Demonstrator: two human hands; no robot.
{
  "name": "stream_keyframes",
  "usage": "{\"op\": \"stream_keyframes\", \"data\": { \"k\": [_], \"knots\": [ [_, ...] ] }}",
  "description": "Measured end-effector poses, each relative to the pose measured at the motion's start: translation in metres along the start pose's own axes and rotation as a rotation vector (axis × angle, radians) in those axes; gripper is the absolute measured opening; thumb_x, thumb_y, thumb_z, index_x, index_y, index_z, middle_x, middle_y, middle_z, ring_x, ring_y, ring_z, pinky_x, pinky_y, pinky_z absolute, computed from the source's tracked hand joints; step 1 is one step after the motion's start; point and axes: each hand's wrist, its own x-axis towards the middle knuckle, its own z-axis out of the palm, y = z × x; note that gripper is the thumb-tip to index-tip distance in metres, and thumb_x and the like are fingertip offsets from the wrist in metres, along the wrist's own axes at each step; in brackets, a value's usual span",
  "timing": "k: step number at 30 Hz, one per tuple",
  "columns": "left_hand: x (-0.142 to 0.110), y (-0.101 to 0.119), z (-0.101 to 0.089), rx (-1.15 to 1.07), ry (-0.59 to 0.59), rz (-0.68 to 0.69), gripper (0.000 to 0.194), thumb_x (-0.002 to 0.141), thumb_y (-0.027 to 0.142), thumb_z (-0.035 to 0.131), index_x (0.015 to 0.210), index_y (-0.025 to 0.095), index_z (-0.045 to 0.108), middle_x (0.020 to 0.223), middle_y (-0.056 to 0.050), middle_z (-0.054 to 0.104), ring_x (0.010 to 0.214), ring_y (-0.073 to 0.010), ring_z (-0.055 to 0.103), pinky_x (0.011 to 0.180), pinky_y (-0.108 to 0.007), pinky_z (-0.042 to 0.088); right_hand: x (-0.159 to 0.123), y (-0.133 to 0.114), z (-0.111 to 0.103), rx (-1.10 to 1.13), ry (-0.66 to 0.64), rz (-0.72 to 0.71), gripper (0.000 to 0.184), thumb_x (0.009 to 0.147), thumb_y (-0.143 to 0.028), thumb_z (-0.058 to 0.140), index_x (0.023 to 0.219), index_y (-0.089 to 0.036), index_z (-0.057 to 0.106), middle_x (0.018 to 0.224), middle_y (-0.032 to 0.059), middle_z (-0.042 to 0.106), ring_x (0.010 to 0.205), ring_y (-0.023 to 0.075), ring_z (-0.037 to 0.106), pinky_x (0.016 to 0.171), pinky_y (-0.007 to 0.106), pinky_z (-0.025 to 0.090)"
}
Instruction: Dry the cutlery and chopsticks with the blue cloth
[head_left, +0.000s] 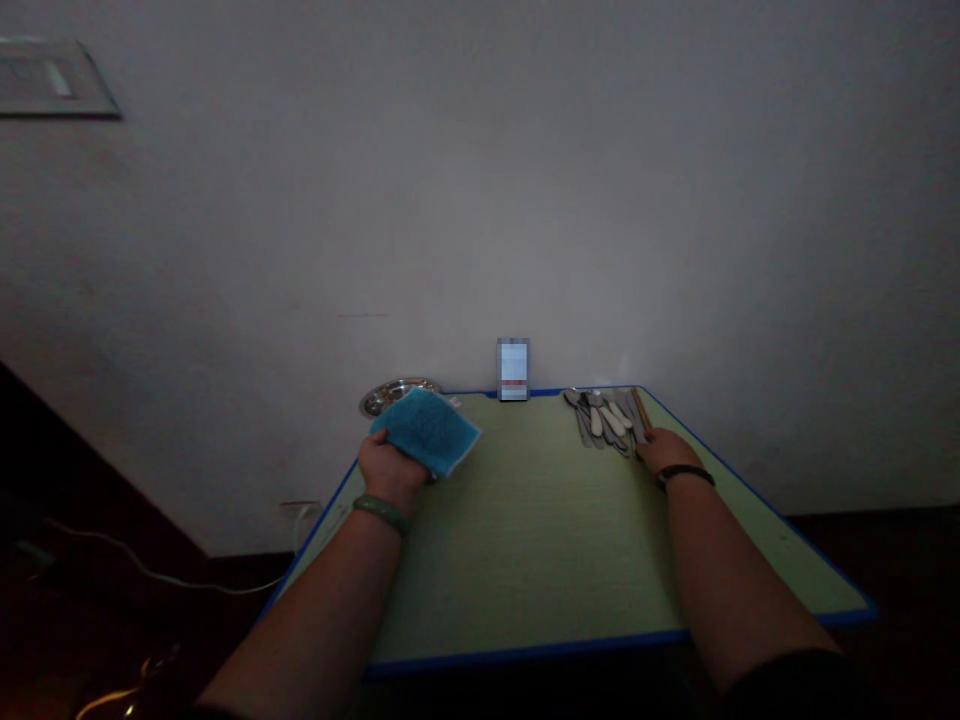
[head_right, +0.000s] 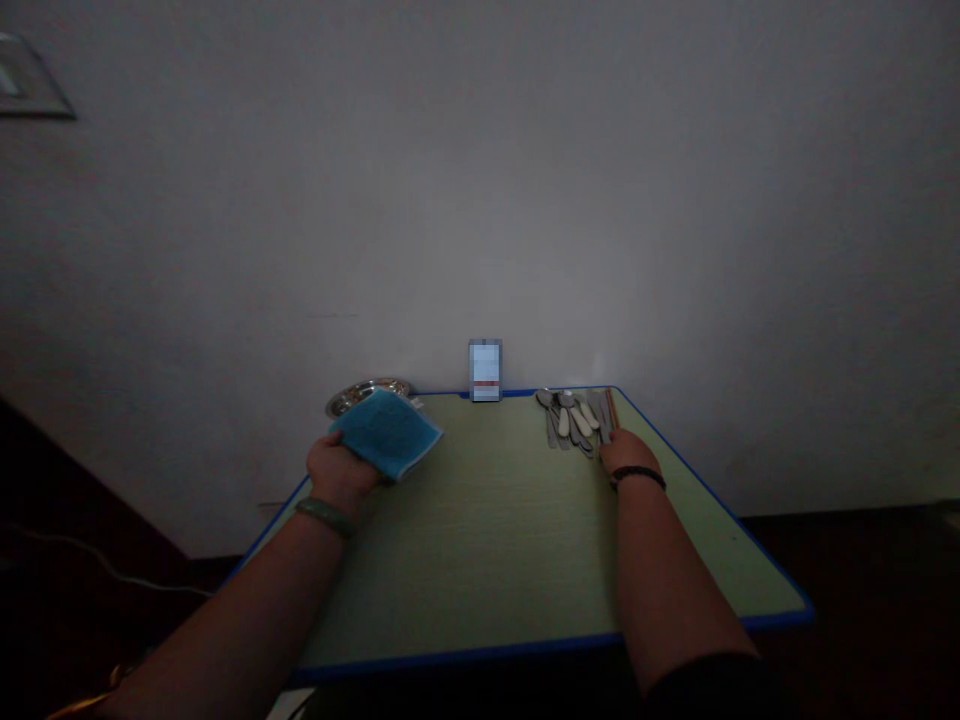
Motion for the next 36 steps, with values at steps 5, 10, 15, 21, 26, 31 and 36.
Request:
{"op": "stream_keyframes", "data": {
  "k": [5, 10, 15, 21, 26, 31, 36],
  "knots": [
    [-0.005, 0.0, 0.005, 0.029, 0.042, 0.02, 0.044, 0.08, 0.026, 0.044, 0.116, 0.013, 0.065, 0.113, -0.014, 0.072, 0.114, -0.034, 0.062, 0.1, -0.056, 0.044, 0.001, 0.0, 0.001, -0.022, -0.013, -0.001, 0.027, 0.081, -0.024, 0.055, 0.099, -0.015, 0.073, 0.111, 0.0164, 0.072, 0.1, 0.025, 0.068, 0.073, 0.028, 0.047],
    [-0.011, 0.0, 0.01, 0.065, 0.067, 0.017, 0.041, 0.082, 0.027, 0.042, 0.112, 0.015, 0.066, 0.11, -0.011, 0.073, 0.108, -0.0315, 0.065, 0.099, -0.054, 0.046, 0.001, 0.0, 0.002, -0.031, -0.04, -0.013, 0.028, 0.081, -0.026, 0.053, 0.096, -0.013, 0.074, 0.109, 0.0183, 0.072, 0.099, 0.0267, 0.068, 0.073, 0.03, 0.047],
    [-0.008, 0.0, 0.007, 0.059, 0.05, 0.024, 0.042, 0.079, 0.026, 0.043, 0.113, 0.016, 0.066, 0.109, -0.011, 0.073, 0.106, -0.0317, 0.066, 0.099, -0.054, 0.045, 0.001, -0.001, 0.002, -0.02, -0.062, -0.019, 0.029, 0.081, -0.028, 0.053, 0.094, -0.014, 0.074, 0.108, 0.0178, 0.072, 0.1, 0.0264, 0.067, 0.073, 0.03, 0.047],
    [-0.005, 0.001, 0.007, 0.037, 0.042, 0.033, 0.043, 0.079, 0.026, 0.043, 0.114, 0.015, 0.066, 0.112, -0.011, 0.073, 0.11, -0.0319, 0.065, 0.101, -0.054, 0.043, 0.001, 0.0, 0.002, 0.013, -0.06, -0.007, 0.031, 0.082, -0.033, 0.054, 0.098, -0.015, 0.073, 0.107, 0.0165, 0.072, 0.099, 0.0262, 0.067, 0.075, 0.03, 0.048],
    [-0.01, 0.004, 0.011, 0.02, 0.048, 0.033, 0.047, 0.08, 0.031, 0.042, 0.117, 0.013, 0.065, 0.119, -0.014, 0.07, 0.116, -0.0352, 0.061, 0.103, -0.06, 0.039, 0.001, -0.001, 0.004, 0.032, -0.041, 0.0, 0.036, 0.085, -0.034, 0.051, 0.106, -0.015, 0.072, 0.107, 0.0165, 0.072, 0.102, 0.0251, 0.067, 0.08, 0.03, 0.048],
    [-0.011, 0.007, 0.007, -0.028, -0.03, 0.019, 0.049, 0.079, 0.032, 0.044, 0.119, 0.012, 0.064, 0.125, -0.018, 0.066, 0.123, -0.038, 0.056, 0.104, -0.062, 0.036, -0.001, -0.002, 0.003, 0.036, -0.026, 0.002, 0.042, 0.086, -0.034, 0.048, 0.116, -0.013, 0.068, 0.117, 0.0183, 0.068, 0.108, 0.0262, 0.065, 0.082, 0.03, 0.048],
    [-0.007, 0.01, 0.009, -0.018, 0.02, 0.061, 0.047, 0.08, 0.033, 0.041, 0.114, 0.013, 0.066, 0.123, -0.017, 0.067, 0.12, -0.0393, 0.058, 0.101, -0.064, 0.039, -0.008, -0.016, -0.004, 0.015, 0.064, -0.019, 0.046, 0.091, -0.035, 0.04, 0.119, -0.01, 0.066, 0.118, 0.022, 0.066, 0.109, 0.029, 0.064, 0.084, 0.034, 0.047]
  ]
}}
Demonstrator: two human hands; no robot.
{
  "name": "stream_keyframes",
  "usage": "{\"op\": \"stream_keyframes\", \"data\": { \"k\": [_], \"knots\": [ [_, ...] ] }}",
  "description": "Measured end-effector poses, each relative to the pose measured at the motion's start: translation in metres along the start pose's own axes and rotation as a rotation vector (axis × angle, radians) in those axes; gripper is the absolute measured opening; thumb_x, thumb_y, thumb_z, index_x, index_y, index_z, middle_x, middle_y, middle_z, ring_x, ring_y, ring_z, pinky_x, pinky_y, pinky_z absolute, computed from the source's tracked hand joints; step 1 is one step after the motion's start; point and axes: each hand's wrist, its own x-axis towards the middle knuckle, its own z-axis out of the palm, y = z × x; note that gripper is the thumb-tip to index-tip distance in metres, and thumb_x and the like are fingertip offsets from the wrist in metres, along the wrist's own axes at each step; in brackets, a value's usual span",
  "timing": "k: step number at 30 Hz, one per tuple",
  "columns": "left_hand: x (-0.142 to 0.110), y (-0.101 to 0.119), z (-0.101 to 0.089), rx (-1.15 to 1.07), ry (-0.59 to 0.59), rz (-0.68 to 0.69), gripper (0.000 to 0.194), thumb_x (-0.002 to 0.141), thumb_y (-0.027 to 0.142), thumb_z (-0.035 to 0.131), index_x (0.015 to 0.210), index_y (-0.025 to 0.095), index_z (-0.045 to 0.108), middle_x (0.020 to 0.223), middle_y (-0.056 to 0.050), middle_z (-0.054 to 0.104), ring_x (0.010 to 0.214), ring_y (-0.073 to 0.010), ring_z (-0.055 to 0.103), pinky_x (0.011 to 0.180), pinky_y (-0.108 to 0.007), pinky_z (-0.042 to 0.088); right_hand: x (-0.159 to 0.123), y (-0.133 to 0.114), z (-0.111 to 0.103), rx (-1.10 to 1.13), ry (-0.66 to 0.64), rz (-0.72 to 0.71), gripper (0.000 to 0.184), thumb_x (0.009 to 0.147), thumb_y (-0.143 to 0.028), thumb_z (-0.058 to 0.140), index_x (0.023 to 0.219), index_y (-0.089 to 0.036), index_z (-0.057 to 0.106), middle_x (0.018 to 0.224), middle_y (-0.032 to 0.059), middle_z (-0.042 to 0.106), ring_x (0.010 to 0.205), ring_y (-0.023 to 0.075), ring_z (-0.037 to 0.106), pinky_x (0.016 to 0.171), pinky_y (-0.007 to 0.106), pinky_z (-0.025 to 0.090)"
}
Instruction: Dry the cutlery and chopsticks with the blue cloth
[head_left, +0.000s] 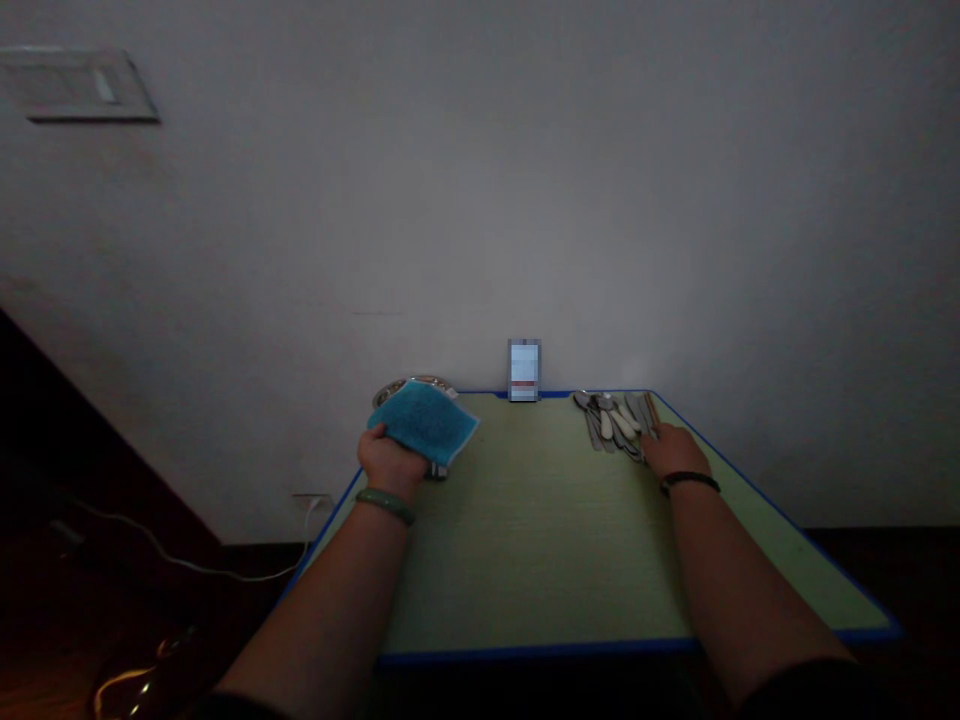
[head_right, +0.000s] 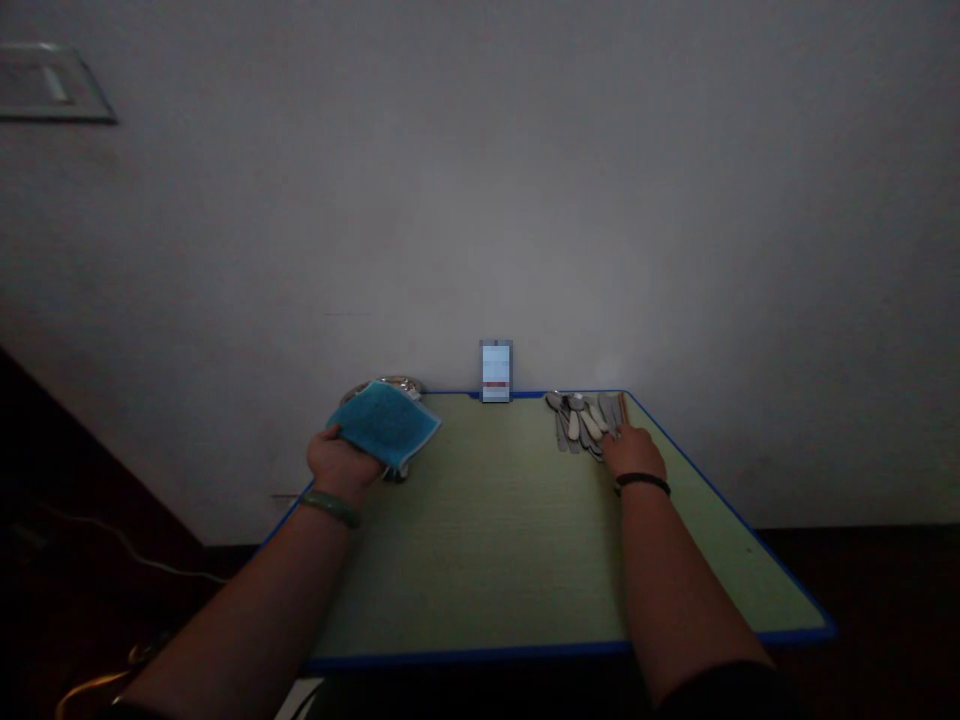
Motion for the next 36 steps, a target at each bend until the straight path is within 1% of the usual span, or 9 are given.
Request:
{"op": "stream_keyframes", "data": {
  "k": [3, 7, 12, 15, 22, 24, 27, 31, 36],
  "knots": [
    [0.001, 0.002, 0.003, -0.022, 0.018, 0.025, 0.046, 0.081, 0.034, 0.039, 0.11, 0.013, 0.068, 0.119, -0.017, 0.069, 0.118, -0.0392, 0.059, 0.101, -0.064, 0.04, -0.009, -0.023, 0.0, -0.011, 0.04, -0.133, 0.044, 0.094, -0.03, 0.037, 0.123, -0.013, 0.064, 0.124, 0.0175, 0.064, 0.113, 0.0254, 0.061, 0.091, 0.031, 0.045],
    [0.003, 0.007, 0.005, -0.067, 0.037, 0.071, 0.041, 0.083, 0.028, 0.038, 0.104, 0.013, 0.07, 0.113, -0.014, 0.072, 0.113, -0.034, 0.063, 0.101, -0.057, 0.042, -0.026, -0.067, 0.012, -0.06, -0.087, -0.415, 0.044, 0.095, -0.027, 0.037, 0.129, -0.012, 0.06, 0.13, 0.0177, 0.06, 0.118, 0.0249, 0.058, 0.097, 0.032, 0.042],
    [0.004, 0.01, 0.005, -0.057, 0.072, 0.103, 0.039, 0.084, 0.025, 0.037, 0.1, 0.013, 0.07, 0.104, -0.013, 0.074, 0.107, -0.0305, 0.066, 0.1, -0.052, 0.044, -0.054, -0.123, 0.036, -0.074, -0.207, -0.629, 0.035, 0.092, -0.027, 0.044, 0.113, -0.015, 0.07, 0.117, 0.0151, 0.067, 0.109, 0.0239, 0.062, 0.092, 0.031, 0.043],
    [0.005, 0.009, 0.004, -0.052, 0.068, 0.097, 0.041, 0.084, 0.027, 0.036, 0.101, 0.012, 0.07, 0.102, -0.014, 0.074, 0.106, -0.031, 0.066, 0.1, -0.054, 0.044, -0.071, -0.154, 0.048, -0.074, -0.257, -0.716, 0.035, 0.093, -0.027, 0.042, 0.104, -0.015, 0.073, 0.11, 0.015, 0.068, 0.102, 0.0228, 0.064, 0.087, 0.031, 0.044],
    [0.009, 0.009, -0.001, -0.007, 0.072, 0.067, 0.045, 0.086, 0.032, 0.033, 0.1, 0.011, 0.07, 0.1, -0.017, 0.073, 0.108, -0.0343, 0.065, 0.1, -0.057, 0.042, -0.096, -0.213, 0.066, -0.019, -0.289, -0.767, 0.04, 0.095, -0.036, 0.038, 0.113, -0.018, 0.069, 0.114, 0.015, 0.066, 0.1, 0.0235, 0.065, 0.082, 0.032, 0.047],
    [0.008, 0.009, -0.001, -0.014, 0.084, 0.07, 0.045, 0.086, 0.031, 0.032, 0.099, 0.011, 0.07, 0.101, -0.017, 0.073, 0.109, -0.0344, 0.065, 0.099, -0.057, 0.043, -0.101, -0.224, 0.071, -0.004, -0.286, -0.773, 0.042, 0.095, -0.039, 0.038, 0.121, -0.02, 0.065, 0.116, 0.0141, 0.065, 0.101, 0.0231, 0.065, 0.082, 0.032, 0.048],
    [0.007, 0.009, 0.0, -0.035, 0.069, 0.072, 0.044, 0.085, 0.03, 0.033, 0.1, 0.011, 0.069, 0.103, -0.017, 0.072, 0.11, -0.0344, 0.065, 0.098, -0.055, 0.045, -0.106, -0.232, 0.075, 0.006, -0.28, -0.795, 0.042, 0.094, -0.042, 0.039, 0.119, -0.025, 0.067, 0.115, 0.0119, 0.065, 0.102, 0.0239, 0.065, 0.083, 0.033, 0.048],
    [0.005, 0.008, 0.001, -0.036, 0.06, 0.052, 0.045, 0.084, 0.031, 0.034, 0.103, 0.011, 0.069, 0.107, -0.018, 0.072, 0.111, -0.0358, 0.064, 0.098, -0.057, 0.045, -0.111, -0.229, 0.076, 0.016, -0.265, -0.828, 0.042, 0.095, -0.044, 0.038, 0.115, -0.028, 0.071, 0.115, 0.0107, 0.065, 0.102, 0.0249, 0.064, 0.084, 0.036, 0.048],
    [0.005, 0.007, 0.0, -0.022, 0.055, 0.043, 0.042, 0.083, 0.031, 0.036, 0.102, 0.013, 0.068, 0.109, -0.016, 0.071, 0.111, -0.0357, 0.063, 0.097, -0.055, 0.045, -0.114, -0.224, 0.07, 0.029, -0.248, -0.79, 0.042, 0.092, -0.047, 0.042, 0.116, -0.025, 0.069, 0.112, 0.0123, 0.066, 0.1, 0.0262, 0.065, 0.081, 0.036, 0.049]
  ]
}}
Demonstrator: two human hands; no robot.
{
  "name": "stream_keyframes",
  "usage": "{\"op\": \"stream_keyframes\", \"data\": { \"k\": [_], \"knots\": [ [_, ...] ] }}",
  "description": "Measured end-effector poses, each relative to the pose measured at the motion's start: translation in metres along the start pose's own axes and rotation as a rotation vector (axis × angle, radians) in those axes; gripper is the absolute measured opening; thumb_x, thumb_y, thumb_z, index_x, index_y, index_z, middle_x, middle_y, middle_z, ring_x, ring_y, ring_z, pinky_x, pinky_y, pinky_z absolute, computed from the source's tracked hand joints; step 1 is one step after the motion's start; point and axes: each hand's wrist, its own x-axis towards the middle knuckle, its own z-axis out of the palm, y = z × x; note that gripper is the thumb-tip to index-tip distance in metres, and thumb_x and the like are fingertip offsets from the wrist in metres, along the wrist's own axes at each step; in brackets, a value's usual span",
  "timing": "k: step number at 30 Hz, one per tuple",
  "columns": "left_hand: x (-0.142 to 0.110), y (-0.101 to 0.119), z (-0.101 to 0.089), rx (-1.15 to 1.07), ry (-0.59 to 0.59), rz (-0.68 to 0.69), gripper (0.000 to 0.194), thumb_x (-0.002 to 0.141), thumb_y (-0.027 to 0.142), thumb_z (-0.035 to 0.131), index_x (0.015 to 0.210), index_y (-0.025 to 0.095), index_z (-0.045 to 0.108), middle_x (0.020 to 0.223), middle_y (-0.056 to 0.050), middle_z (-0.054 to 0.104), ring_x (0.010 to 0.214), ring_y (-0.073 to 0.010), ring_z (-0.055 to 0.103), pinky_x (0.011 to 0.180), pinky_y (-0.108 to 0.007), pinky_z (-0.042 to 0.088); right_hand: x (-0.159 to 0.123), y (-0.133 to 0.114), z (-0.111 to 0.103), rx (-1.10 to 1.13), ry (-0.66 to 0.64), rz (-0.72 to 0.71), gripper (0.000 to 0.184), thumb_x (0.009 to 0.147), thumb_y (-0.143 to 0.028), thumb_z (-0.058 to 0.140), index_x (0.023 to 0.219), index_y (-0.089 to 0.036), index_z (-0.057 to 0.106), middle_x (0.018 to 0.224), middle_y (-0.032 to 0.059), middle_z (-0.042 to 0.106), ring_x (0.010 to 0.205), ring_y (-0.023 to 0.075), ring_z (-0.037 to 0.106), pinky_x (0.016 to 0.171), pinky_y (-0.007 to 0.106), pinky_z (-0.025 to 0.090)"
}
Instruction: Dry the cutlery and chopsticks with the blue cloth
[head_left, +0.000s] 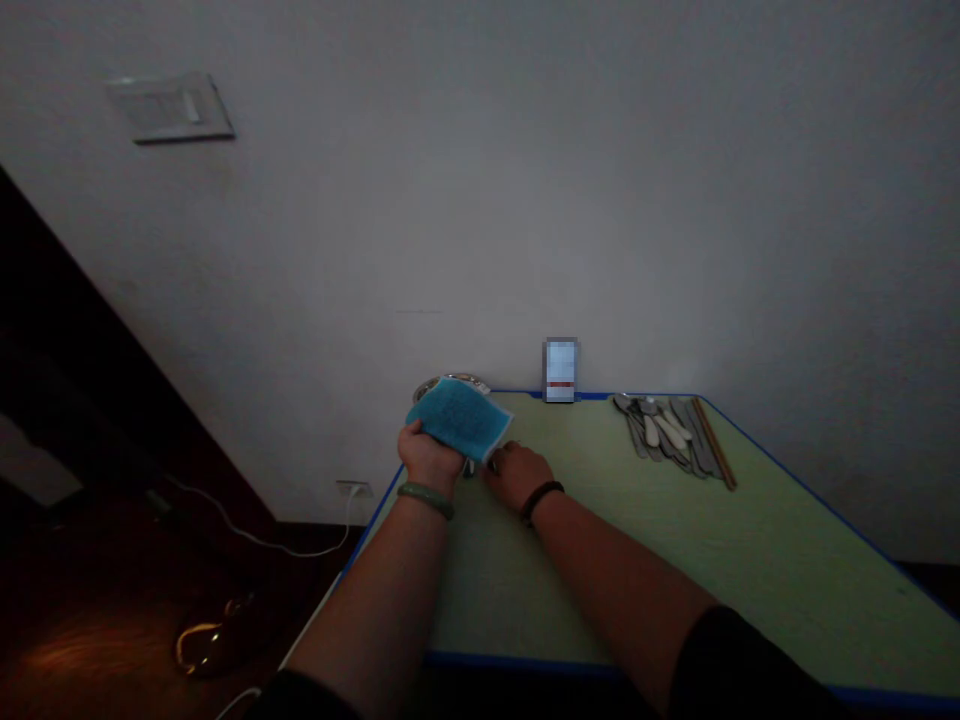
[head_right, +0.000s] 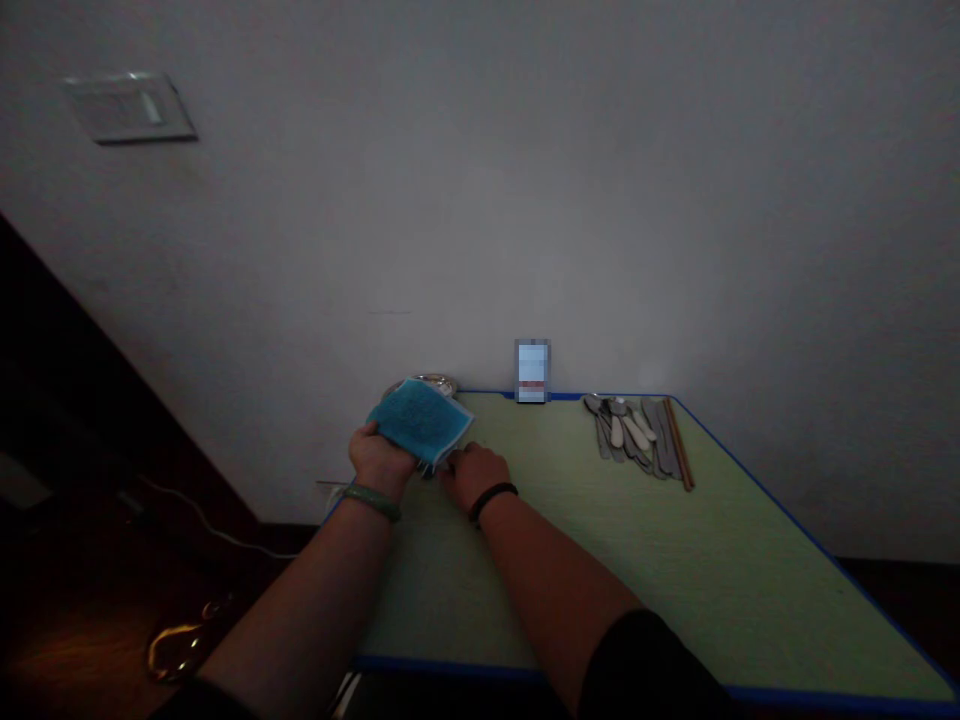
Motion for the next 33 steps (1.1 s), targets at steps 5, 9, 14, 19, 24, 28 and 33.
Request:
{"op": "stream_keyframes", "data": {
  "k": [5, 9, 14, 19, 24, 28, 33],
  "knots": [
    [0.004, 0.0, -0.005, 0.007, -0.025, -0.021, 0.041, 0.08, 0.033, 0.039, 0.105, 0.015, 0.067, 0.115, -0.016, 0.07, 0.114, -0.0363, 0.062, 0.097, -0.055, 0.045, -0.003, -0.001, -0.005, 0.012, -0.002, 0.109, 0.036, 0.088, -0.035, 0.047, 0.114, -0.021, 0.068, 0.114, 0.0129, 0.067, 0.101, 0.0261, 0.066, 0.079, 0.034, 0.05],
    [0.004, -0.001, -0.006, 0.017, -0.036, -0.022, 0.042, 0.079, 0.033, 0.04, 0.106, 0.015, 0.066, 0.118, -0.015, 0.068, 0.117, -0.0364, 0.059, 0.099, -0.057, 0.043, -0.003, 0.004, -0.009, 0.016, -0.017, 0.202, 0.036, 0.088, -0.027, 0.045, 0.111, -0.017, 0.07, 0.114, 0.0165, 0.069, 0.101, 0.0267, 0.067, 0.079, 0.034, 0.05],
    [-0.001, -0.002, -0.003, 0.021, -0.028, -0.025, 0.044, 0.078, 0.031, 0.04, 0.107, 0.01, 0.066, 0.12, -0.019, 0.067, 0.121, -0.0378, 0.057, 0.099, -0.057, 0.043, -0.001, 0.013, -0.013, 0.032, -0.039, 0.287, 0.036, 0.087, -0.027, 0.047, 0.11, -0.014, 0.072, 0.112, 0.0192, 0.07, 0.101, 0.0279, 0.068, 0.079, 0.034, 0.051],
    [-0.003, -0.003, -0.001, 0.035, -0.024, -0.031, 0.045, 0.079, 0.032, 0.038, 0.109, 0.012, 0.065, 0.117, -0.018, 0.068, 0.119, -0.0374, 0.058, 0.099, -0.057, 0.044, 0.0, 0.021, -0.018, 0.052, -0.041, 0.324, 0.036, 0.085, -0.028, 0.05, 0.109, -0.013, 0.072, 0.113, 0.0193, 0.071, 0.103, 0.0276, 0.068, 0.081, 0.034, 0.051],
    [-0.002, -0.003, -0.002, 0.032, -0.033, -0.031, 0.045, 0.078, 0.033, 0.039, 0.109, 0.013, 0.066, 0.117, -0.017, 0.068, 0.118, -0.0373, 0.059, 0.098, -0.057, 0.044, 0.001, 0.028, -0.021, 0.067, -0.061, 0.365, 0.036, 0.084, -0.032, 0.054, 0.108, -0.013, 0.072, 0.115, 0.0203, 0.07, 0.103, 0.0278, 0.068, 0.081, 0.034, 0.052],
    [-0.003, -0.003, -0.002, 0.041, -0.024, -0.049, 0.047, 0.08, 0.033, 0.038, 0.112, 0.011, 0.065, 0.118, -0.018, 0.067, 0.118, -0.0376, 0.059, 0.097, -0.056, 0.045, 0.003, 0.033, -0.022, 0.078, -0.084, 0.392, 0.041, 0.084, -0.037, 0.055, 0.111, -0.012, 0.071, 0.116, 0.0207, 0.069, 0.104, 0.0291, 0.068, 0.08, 0.035, 0.052],
    [-0.005, -0.004, -0.002, 0.048, -0.038, -0.066, 0.049, 0.079, 0.034, 0.039, 0.115, 0.012, 0.064, 0.117, -0.017, 0.068, 0.115, -0.0357, 0.061, 0.097, -0.055, 0.045, 0.005, 0.038, -0.022, 0.087, -0.121, 0.395, 0.041, 0.085, -0.038, 0.054, 0.109, -0.012, 0.072, 0.115, 0.0209, 0.07, 0.104, 0.029, 0.068, 0.08, 0.034, 0.052]
  ]
}}
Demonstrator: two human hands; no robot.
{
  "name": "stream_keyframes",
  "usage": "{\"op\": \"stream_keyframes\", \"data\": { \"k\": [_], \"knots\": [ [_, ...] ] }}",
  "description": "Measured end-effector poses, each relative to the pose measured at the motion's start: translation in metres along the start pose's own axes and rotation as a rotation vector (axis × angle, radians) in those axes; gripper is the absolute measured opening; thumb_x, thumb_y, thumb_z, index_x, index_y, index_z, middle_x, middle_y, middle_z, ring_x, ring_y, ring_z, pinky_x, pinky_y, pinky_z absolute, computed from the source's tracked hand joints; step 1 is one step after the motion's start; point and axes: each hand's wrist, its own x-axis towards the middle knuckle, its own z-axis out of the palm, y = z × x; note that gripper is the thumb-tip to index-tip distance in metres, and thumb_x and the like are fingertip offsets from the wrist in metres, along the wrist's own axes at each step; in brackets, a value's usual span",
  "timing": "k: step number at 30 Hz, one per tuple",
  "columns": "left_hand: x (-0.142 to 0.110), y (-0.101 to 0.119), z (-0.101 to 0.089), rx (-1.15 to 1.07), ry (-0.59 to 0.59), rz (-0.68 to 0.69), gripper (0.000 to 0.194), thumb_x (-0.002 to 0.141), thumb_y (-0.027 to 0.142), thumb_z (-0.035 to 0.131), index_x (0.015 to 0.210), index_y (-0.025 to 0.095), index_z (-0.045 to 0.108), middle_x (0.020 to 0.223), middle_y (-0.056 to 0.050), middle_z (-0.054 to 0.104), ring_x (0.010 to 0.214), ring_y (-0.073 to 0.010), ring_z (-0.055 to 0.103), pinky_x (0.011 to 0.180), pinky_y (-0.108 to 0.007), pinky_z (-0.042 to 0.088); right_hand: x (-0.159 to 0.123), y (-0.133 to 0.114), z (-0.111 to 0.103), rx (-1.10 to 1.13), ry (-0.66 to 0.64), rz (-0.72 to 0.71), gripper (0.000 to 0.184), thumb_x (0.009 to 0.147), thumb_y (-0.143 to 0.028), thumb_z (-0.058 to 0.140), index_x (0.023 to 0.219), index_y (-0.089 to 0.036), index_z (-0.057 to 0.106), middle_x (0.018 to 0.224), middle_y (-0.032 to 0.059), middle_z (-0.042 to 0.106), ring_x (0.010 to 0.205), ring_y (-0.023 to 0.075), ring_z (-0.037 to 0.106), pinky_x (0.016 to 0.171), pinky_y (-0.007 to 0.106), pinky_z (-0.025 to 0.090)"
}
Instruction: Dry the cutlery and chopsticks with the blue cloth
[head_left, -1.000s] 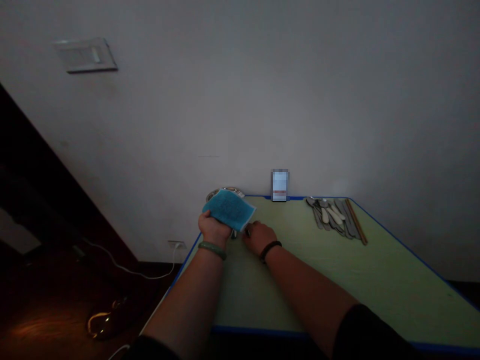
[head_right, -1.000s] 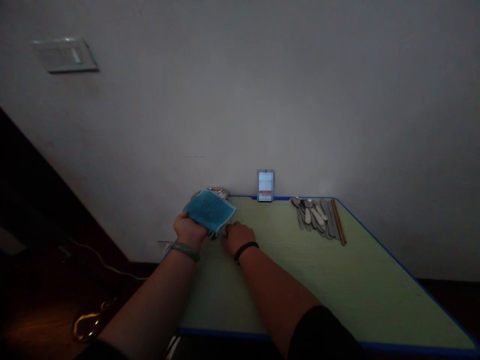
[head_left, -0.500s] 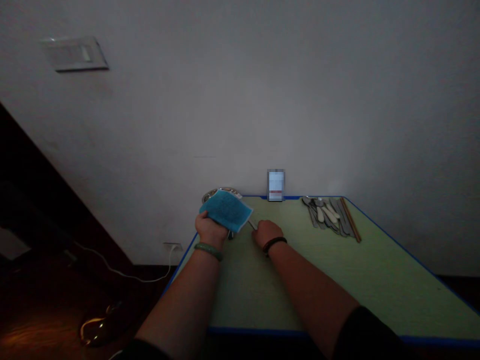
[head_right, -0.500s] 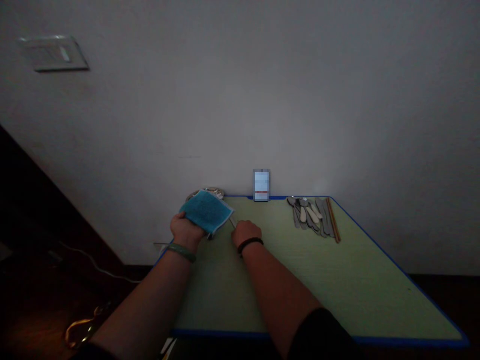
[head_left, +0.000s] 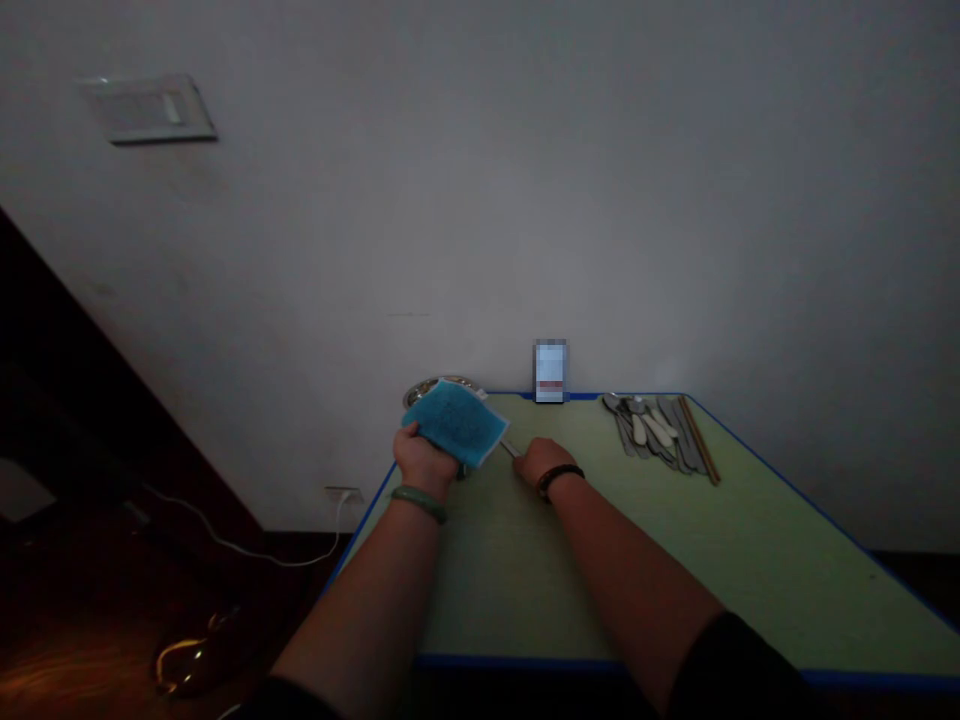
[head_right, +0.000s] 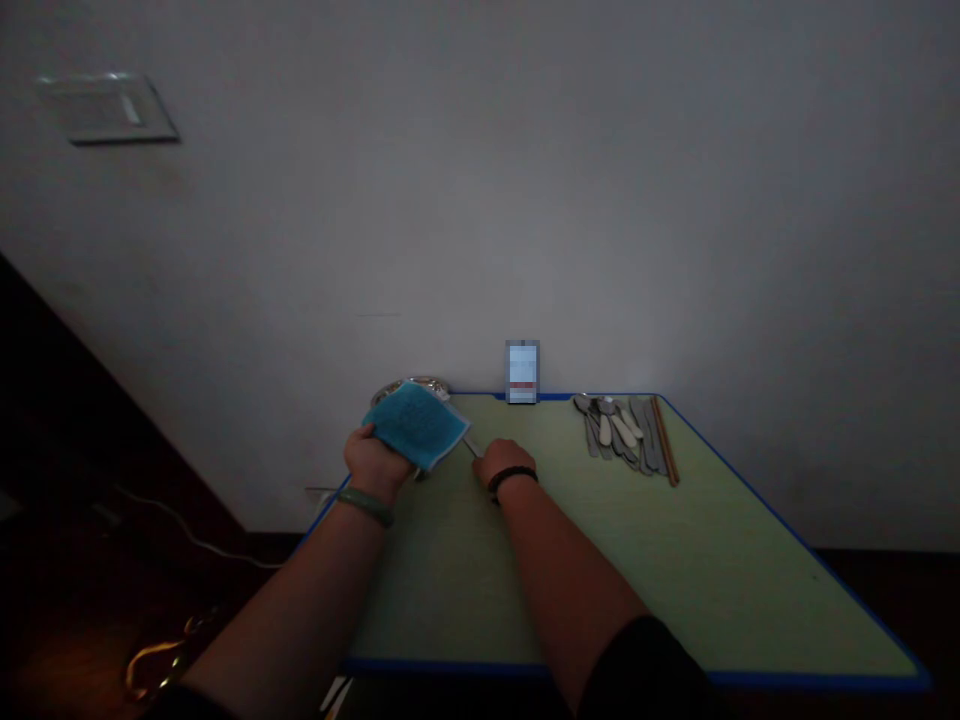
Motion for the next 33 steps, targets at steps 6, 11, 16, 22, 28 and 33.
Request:
{"op": "stream_keyframes", "data": {
  "k": [6, 11, 16, 22, 28, 33],
  "knots": [
    [-0.002, -0.002, 0.0, 0.012, 0.02, -0.016, 0.047, 0.079, 0.035, 0.039, 0.113, 0.015, 0.065, 0.113, -0.016, 0.07, 0.114, -0.0356, 0.061, 0.097, -0.056, 0.045, 0.002, 0.002, 0.0, -0.006, -0.004, -0.004, 0.04, 0.084, -0.038, 0.056, 0.108, -0.012, 0.073, 0.116, 0.0202, 0.07, 0.104, 0.03, 0.068, 0.079, 0.034, 0.052],
    [0.0, -0.001, -0.001, -0.004, 0.002, -0.026, 0.046, 0.078, 0.032, 0.041, 0.11, 0.012, 0.067, 0.112, -0.017, 0.07, 0.114, -0.0362, 0.061, 0.098, -0.055, 0.044, 0.002, 0.003, -0.001, 0.005, 0.004, 0.007, 0.034, 0.085, -0.037, 0.057, 0.106, -0.016, 0.074, 0.114, 0.0188, 0.071, 0.104, 0.028, 0.068, 0.079, 0.032, 0.051],
    [0.002, -0.001, -0.003, 0.01, -0.006, -0.032, 0.043, 0.078, 0.032, 0.041, 0.108, 0.015, 0.068, 0.111, -0.015, 0.071, 0.11, -0.0349, 0.063, 0.095, -0.054, 0.047, 0.004, 0.006, -0.002, 0.032, 0.008, 0.001, 0.032, 0.083, -0.033, 0.058, 0.104, -0.015, 0.074, 0.111, 0.0183, 0.072, 0.102, 0.0272, 0.068, 0.076, 0.031, 0.05],
    [0.004, -0.001, -0.004, 0.029, 0.0, -0.028, 0.04, 0.078, 0.031, 0.041, 0.102, 0.014, 0.069, 0.107, -0.015, 0.071, 0.112, -0.034, 0.062, 0.096, -0.053, 0.047, 0.005, 0.015, -0.01, 0.115, 0.05, -0.005, 0.028, 0.083, -0.029, 0.056, 0.096, -0.012, 0.074, 0.103, 0.0175, 0.074, 0.095, 0.0258, 0.069, 0.07, 0.029, 0.047],
    [0.006, -0.003, -0.006, 0.044, -0.007, -0.021, 0.043, 0.076, 0.031, 0.043, 0.106, 0.013, 0.068, 0.11, -0.015, 0.071, 0.112, -0.0337, 0.063, 0.098, -0.053, 0.045, -0.001, 0.031, -0.018, 0.258, 0.117, -0.012, 0.024, 0.086, -0.029, 0.054, 0.086, -0.015, 0.073, 0.087, 0.0078, 0.075, 0.085, 0.0168, 0.067, 0.067, 0.023, 0.042],
    [0.007, -0.004, -0.009, 0.032, -0.022, -0.058, 0.046, 0.075, 0.031, 0.045, 0.112, 0.014, 0.066, 0.113, -0.015, 0.071, 0.11, -0.0353, 0.064, 0.098, -0.056, 0.045, -0.011, 0.046, -0.02, 0.374, 0.164, 0.024, 0.028, 0.087, -0.033, 0.054, 0.089, -0.013, 0.073, 0.082, 0.007, 0.074, 0.079, 0.0165, 0.065, 0.066, 0.024, 0.041]
  ]
}}
